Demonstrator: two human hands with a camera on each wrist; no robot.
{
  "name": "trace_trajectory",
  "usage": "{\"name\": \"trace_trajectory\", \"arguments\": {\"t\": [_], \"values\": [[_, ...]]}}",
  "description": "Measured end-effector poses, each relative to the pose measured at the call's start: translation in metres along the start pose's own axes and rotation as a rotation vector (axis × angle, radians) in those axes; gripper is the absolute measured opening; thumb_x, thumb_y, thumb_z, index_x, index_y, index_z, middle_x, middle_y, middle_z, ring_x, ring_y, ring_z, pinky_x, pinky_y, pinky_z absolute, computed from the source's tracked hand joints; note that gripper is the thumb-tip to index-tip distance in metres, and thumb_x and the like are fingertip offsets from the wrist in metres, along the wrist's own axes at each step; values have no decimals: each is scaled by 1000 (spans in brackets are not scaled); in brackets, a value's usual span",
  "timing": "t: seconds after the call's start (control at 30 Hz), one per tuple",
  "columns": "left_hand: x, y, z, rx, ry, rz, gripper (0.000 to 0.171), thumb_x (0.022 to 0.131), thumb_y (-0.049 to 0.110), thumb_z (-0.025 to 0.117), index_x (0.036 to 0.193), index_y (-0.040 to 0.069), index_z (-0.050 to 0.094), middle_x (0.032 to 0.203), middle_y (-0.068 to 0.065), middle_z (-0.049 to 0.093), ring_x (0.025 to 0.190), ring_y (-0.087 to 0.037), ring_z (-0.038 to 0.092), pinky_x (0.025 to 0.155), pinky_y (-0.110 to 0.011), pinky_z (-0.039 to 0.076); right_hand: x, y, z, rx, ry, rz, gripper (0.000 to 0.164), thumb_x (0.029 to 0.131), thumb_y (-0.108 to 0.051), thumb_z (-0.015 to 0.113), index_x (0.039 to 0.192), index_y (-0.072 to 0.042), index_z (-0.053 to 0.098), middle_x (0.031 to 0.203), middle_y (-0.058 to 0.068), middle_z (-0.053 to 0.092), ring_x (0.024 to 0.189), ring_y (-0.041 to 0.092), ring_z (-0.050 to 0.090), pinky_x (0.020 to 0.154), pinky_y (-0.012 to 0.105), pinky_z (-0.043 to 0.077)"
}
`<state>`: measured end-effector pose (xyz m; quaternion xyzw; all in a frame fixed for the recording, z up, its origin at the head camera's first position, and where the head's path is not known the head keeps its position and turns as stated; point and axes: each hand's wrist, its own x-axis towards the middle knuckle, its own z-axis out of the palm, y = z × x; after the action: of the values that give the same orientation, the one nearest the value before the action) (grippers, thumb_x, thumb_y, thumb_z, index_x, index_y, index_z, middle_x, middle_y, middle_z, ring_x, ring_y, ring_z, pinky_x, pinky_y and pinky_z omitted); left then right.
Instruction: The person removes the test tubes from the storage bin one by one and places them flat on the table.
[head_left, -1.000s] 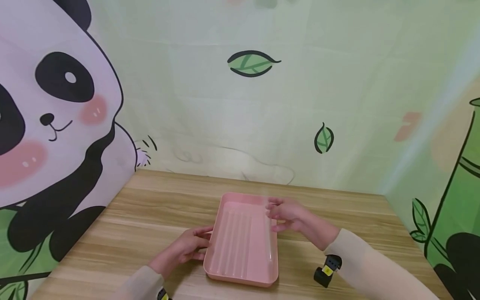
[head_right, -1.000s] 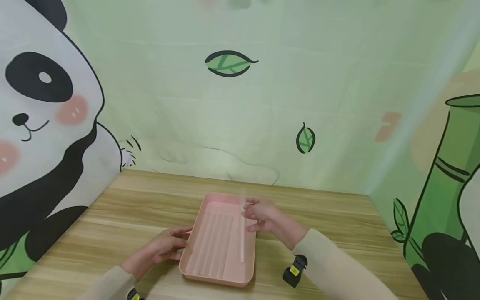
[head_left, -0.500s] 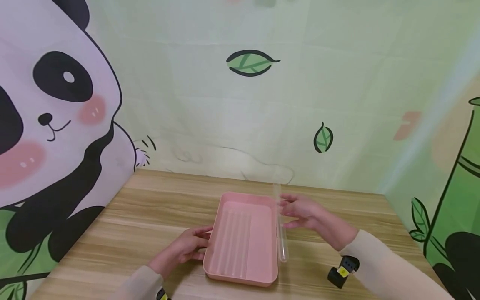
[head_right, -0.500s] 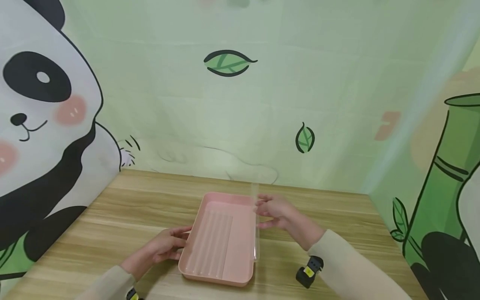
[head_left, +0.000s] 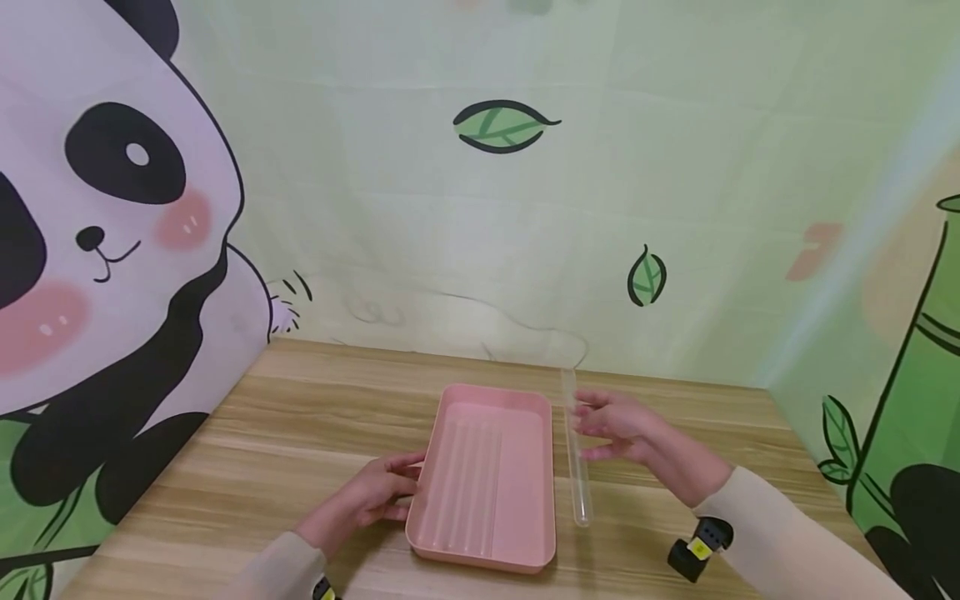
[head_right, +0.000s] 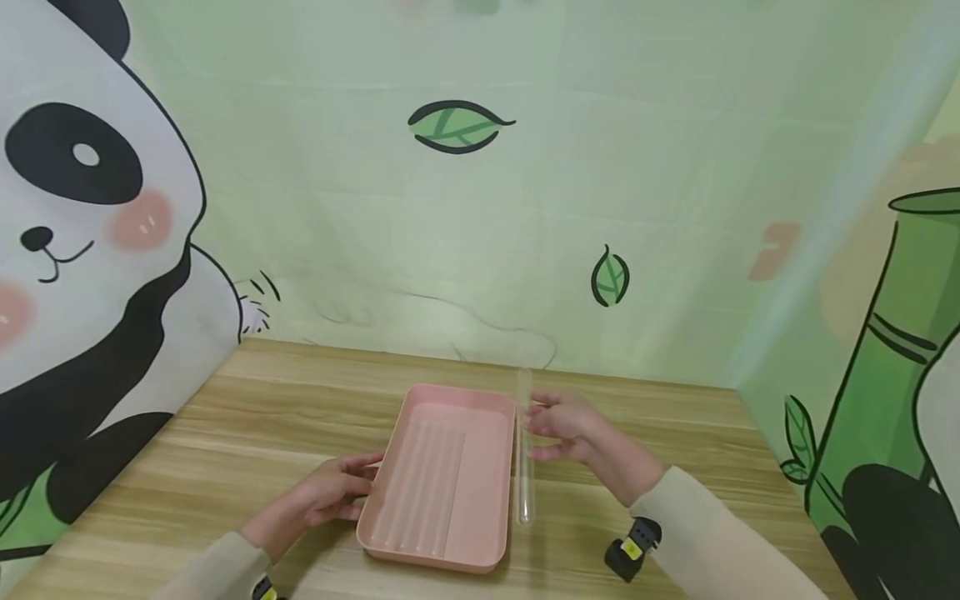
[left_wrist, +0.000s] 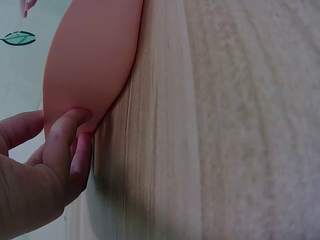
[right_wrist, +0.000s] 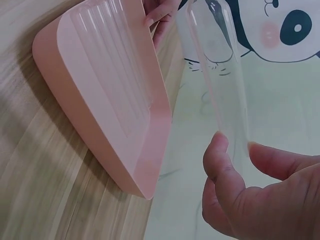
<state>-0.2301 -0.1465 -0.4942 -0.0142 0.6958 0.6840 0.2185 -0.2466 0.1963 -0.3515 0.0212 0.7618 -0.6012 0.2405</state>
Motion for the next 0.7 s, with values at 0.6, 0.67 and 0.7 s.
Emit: {"name": "trace_trajectory", "arguments": {"t": [0.6,0.67,0.7], "values": [[-2,0,0,0,-24,10,67,93,-7,55,156,-5,31,152,-38,39,99,-15,66,78,-37,65,16,33,-5,42,7,22,65,101,2,48,160,5,20,154,26,36,94,9,55,81,32,61],[-2,0,0,-3,-25,10,67,94,-7,55,156,-4,31,152,-37,40,100,-15,66,78,-36,64,20,39,-5,33,13,24,65,101,2,49,160,5,21,155,27,35,94,10,55,81,33,61],[-2,0,0,-2,-23,10,67,94,-7,56,156,-4,32,152,-37,41,100,-15,66,77,-36,64,21,41,-5,34,19,27,65,101,2,49,160,5,21,156,28,35,95,10,55,81,33,61]]}}
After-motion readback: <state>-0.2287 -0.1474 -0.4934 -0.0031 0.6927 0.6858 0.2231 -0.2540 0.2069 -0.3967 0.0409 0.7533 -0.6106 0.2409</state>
